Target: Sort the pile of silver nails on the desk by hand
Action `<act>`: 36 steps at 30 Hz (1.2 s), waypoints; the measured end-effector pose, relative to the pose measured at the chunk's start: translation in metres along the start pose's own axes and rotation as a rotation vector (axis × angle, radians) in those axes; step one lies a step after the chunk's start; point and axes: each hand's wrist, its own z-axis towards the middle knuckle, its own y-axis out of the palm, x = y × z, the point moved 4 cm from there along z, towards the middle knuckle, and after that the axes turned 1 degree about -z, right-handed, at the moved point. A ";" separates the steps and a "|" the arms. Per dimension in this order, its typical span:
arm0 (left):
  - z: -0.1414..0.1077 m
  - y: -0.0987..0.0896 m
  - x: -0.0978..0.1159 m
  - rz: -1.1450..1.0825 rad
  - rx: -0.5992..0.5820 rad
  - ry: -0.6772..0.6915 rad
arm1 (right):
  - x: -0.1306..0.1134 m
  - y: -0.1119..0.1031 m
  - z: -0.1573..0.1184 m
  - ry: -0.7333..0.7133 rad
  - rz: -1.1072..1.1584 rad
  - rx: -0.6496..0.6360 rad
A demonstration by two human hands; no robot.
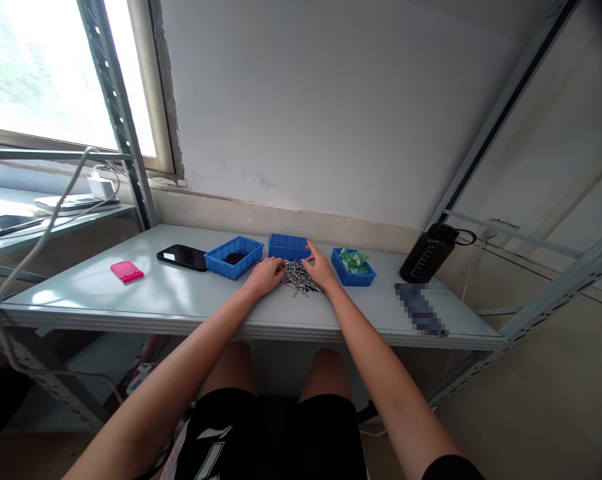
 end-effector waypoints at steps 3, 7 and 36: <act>0.000 0.000 0.001 0.002 -0.010 0.020 | 0.005 -0.008 -0.003 0.030 -0.017 0.058; 0.000 -0.001 0.003 0.019 -0.028 0.056 | 0.008 -0.015 -0.006 0.069 -0.034 0.084; -0.003 -0.022 0.020 -0.260 0.172 0.116 | -0.035 0.007 -0.020 -0.192 -0.031 -0.269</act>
